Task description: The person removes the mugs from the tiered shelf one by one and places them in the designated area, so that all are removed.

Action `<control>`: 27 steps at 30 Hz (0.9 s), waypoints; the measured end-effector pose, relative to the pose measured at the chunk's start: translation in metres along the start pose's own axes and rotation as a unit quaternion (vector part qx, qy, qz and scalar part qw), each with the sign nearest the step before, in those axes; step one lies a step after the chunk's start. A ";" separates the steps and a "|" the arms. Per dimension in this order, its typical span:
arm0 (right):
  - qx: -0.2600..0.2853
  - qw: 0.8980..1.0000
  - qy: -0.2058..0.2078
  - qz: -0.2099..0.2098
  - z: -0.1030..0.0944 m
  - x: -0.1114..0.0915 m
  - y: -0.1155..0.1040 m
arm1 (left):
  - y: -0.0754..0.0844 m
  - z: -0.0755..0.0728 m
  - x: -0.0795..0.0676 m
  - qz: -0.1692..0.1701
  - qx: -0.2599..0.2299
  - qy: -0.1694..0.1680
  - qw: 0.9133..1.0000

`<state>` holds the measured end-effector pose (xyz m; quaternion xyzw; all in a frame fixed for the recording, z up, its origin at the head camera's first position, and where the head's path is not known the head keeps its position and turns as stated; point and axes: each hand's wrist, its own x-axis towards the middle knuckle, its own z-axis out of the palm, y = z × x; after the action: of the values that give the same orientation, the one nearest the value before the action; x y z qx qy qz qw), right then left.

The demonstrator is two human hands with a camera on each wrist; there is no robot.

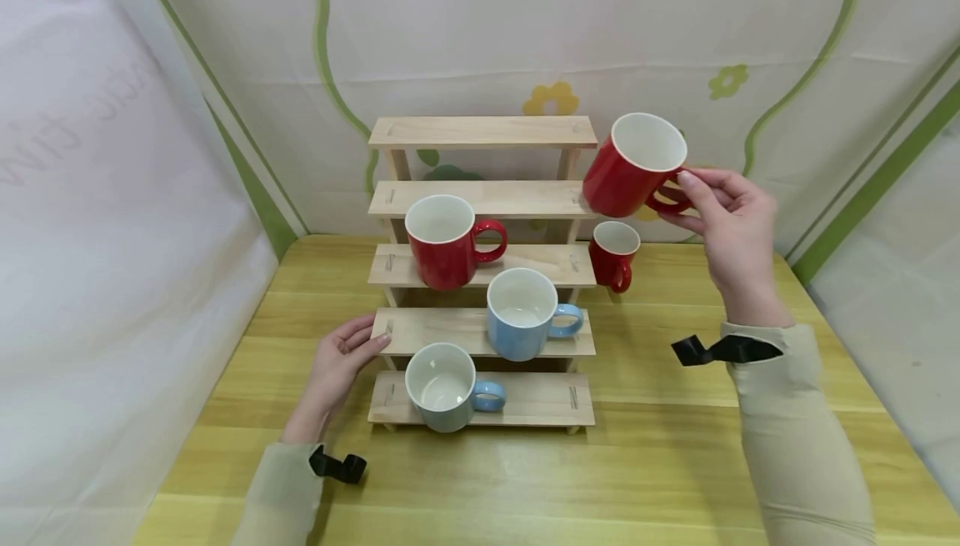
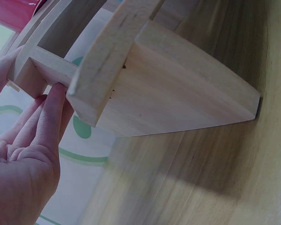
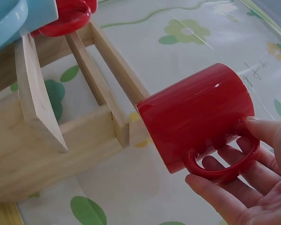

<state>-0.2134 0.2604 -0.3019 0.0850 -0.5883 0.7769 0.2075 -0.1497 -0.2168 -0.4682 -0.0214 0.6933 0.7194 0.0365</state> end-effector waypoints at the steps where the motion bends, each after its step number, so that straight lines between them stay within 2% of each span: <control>1: 0.004 1.000 0.004 0.002 -0.003 0.000 -0.001 | 0.000 0.000 0.000 0.000 0.001 0.001 1.000; 21: 0.030 0.996 0.084 0.017 -0.059 -0.006 -0.012 | -0.001 0.000 0.000 0.003 0.009 0.004 1.000; 27: 0.001 0.993 0.111 0.034 -0.079 -0.012 -0.011 | -0.001 0.000 0.000 0.004 0.003 0.002 1.000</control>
<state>-0.1892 0.3350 -0.3199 -0.0218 -0.5633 0.7889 0.2449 -0.1498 -0.2166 -0.4690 -0.0198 0.6954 0.7176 0.0328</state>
